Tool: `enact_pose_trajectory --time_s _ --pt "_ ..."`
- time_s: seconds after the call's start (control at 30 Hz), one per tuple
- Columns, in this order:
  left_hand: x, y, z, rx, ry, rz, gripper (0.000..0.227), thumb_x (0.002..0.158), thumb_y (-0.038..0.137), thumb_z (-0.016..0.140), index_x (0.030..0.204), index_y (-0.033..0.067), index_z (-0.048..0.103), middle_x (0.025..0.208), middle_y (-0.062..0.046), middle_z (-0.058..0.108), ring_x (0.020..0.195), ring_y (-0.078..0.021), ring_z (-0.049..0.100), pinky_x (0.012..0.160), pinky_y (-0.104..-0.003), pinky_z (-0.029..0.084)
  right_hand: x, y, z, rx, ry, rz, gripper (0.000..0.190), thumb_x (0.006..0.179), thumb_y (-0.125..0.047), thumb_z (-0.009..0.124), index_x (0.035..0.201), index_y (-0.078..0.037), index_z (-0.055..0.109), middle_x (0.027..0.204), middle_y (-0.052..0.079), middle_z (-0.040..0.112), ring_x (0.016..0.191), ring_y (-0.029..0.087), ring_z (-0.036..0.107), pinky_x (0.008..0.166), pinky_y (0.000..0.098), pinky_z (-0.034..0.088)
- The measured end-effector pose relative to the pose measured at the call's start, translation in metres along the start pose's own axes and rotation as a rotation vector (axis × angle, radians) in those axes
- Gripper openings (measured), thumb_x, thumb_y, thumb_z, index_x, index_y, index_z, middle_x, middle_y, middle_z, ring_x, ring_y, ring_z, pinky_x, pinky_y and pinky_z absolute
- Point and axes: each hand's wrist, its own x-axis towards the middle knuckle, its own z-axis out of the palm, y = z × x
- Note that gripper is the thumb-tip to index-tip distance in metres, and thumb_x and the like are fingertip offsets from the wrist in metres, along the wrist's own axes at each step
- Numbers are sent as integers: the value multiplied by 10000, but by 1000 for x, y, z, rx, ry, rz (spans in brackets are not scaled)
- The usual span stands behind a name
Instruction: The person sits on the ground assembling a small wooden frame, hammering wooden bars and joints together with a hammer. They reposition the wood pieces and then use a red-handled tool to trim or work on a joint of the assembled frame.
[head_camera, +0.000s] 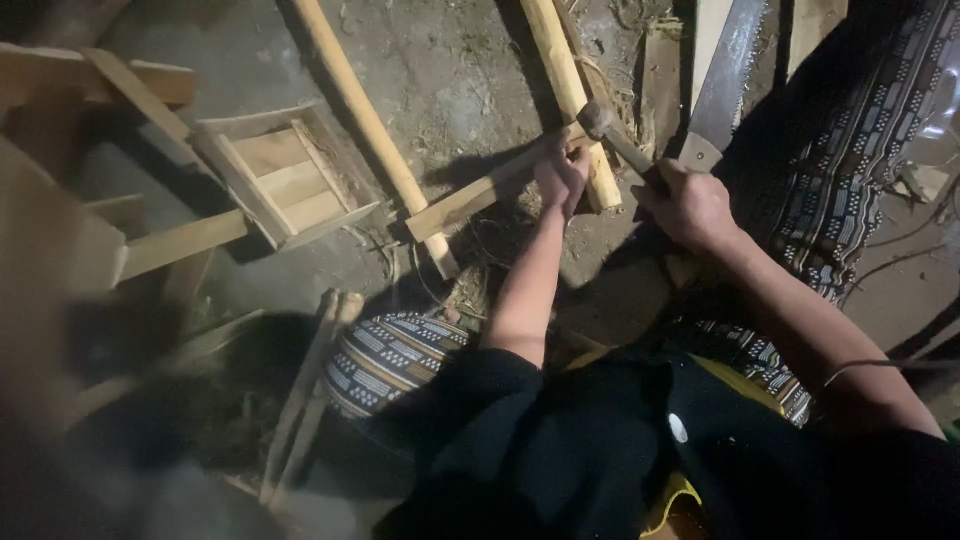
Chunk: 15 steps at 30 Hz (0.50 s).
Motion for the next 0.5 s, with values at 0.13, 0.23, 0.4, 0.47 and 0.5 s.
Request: enact_pose_trajectory --time_s 0.13,0.23,0.4,0.47,0.5 --pt "-1 -7 -2 216 -18 29 378 828 386 667 1099 130 735 884 -173 731 957 -413 727 895 -548 586 2 0 14 -1 45 -43 443 922 -484 740 1225 -165 683 974 204 743 965 457 714 839 582 555" --pt "4 -26 5 244 -54 75 357 842 390 686 1037 102 766 936 -192 755 1020 -443 713 924 -529 580 8 4 17 -56 55 -79 462 922 -521 738 1208 -161 691 965 178 753 947 423 732 840 552 571" --pt "-2 25 -21 282 -21 200 386 843 374 666 827 5 778 850 -240 757 968 -419 735 935 -441 552 8 1 10 -70 138 -175 413 910 -452 781 1166 -138 703 940 184 747 914 426 733 799 548 575" --pt "0 20 -19 221 -69 132 428 870 400 645 893 -8 770 882 -253 754 994 -447 721 935 -483 552 6 -5 4 -37 107 -172 414 918 -446 772 1187 -146 682 959 195 739 933 442 724 800 566 569" --pt "-2 15 -19 163 -115 59 472 897 426 624 959 -21 762 913 -267 750 1020 -475 707 936 -525 550 3 -9 3 -2 72 -171 415 926 -441 763 1208 -154 660 978 206 730 952 458 715 801 583 563"
